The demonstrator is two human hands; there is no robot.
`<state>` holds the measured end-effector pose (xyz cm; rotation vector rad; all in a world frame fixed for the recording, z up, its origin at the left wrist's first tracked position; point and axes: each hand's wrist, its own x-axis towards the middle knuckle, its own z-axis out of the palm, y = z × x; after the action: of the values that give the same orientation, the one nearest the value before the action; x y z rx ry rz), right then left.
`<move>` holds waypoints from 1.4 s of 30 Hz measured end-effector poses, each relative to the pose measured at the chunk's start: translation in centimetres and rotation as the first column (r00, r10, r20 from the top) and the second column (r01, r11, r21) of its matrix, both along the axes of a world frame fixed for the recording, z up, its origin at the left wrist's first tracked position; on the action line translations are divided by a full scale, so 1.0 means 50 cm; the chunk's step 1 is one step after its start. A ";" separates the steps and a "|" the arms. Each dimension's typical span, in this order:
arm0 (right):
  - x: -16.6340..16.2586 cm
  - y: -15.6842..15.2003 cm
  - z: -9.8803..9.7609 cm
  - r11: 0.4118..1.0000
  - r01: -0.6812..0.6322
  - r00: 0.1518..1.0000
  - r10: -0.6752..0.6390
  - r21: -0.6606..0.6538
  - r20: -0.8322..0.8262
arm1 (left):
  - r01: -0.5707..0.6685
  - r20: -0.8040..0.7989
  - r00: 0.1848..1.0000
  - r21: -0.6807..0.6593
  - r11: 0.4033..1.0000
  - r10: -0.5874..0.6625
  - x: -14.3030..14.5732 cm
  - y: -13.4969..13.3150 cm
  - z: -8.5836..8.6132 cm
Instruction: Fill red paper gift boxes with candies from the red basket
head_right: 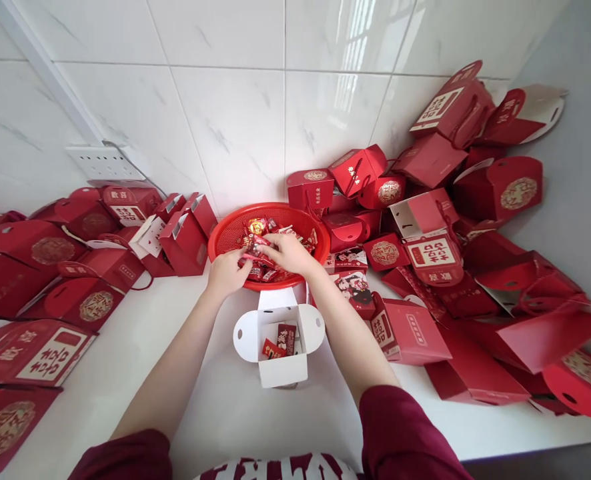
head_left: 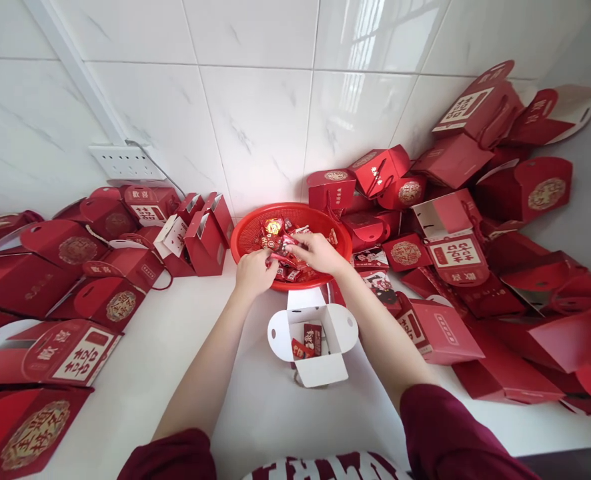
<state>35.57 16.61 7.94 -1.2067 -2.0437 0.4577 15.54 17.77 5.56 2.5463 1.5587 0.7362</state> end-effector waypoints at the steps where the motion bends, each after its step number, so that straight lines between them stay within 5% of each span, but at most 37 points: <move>1: -0.003 -0.031 0.001 1.000 -0.028 0.998 0.027 -0.002 -0.050 | -0.005 0.001 1.000 0.002 1.000 0.005 0.000 -0.001 -0.001; 7: 0.012 -0.173 0.019 0.993 -0.088 0.956 0.063 -0.074 -0.288 | -0.028 0.014 1.000 0.001 1.000 0.028 0.005 -0.004 -0.009; 12: 0.036 -0.235 0.014 0.972 -0.184 0.962 0.148 -0.144 -0.228 | 0.018 0.050 0.999 0.022 1.000 -0.019 0.008 -0.010 -0.002; 17: 0.079 -0.271 -0.042 0.988 -0.017 0.970 -0.021 -0.152 -0.243 | 0.102 0.176 0.976 0.160 0.982 -0.130 -0.020 -0.060 0.006; 20: 0.109 -0.290 -0.088 0.977 -0.032 0.887 -0.070 -0.211 -0.457 | 0.171 0.386 0.898 0.141 0.975 -0.213 -0.051 -0.111 -0.024; 23: 0.128 -0.301 -0.128 0.952 -0.116 0.796 -0.081 -0.283 -0.600 | 0.152 0.585 0.804 -0.026 0.988 -0.108 -0.070 -0.166 -0.076; 29: 0.114 -0.301 -0.155 0.929 -0.138 0.842 -0.072 -0.342 -0.534 | 0.199 0.653 0.756 -0.167 0.966 -0.043 -0.062 -0.225 -0.148; 35: 0.097 -0.302 -0.155 0.919 -0.269 0.806 0.050 -0.289 -0.590 | 0.684 0.905 0.371 -0.115 0.720 -0.208 -0.063 -0.229 -0.182; 38: 0.100 -0.302 -0.160 0.880 -0.378 0.789 0.143 -0.288 -0.598 | 0.749 0.923 0.282 -0.041 0.662 -0.262 -0.066 -0.233 -0.188; 42: 0.102 -0.303 -0.166 0.819 -0.473 0.811 0.262 -0.324 -0.523 | 0.753 0.959 0.201 -0.022 0.657 -0.199 -0.061 -0.248 -0.175</move>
<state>40.67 1.46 -0.36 -0.8019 -1.7960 1.3374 12.48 5.37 -3.20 1.4723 0.3366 1.1246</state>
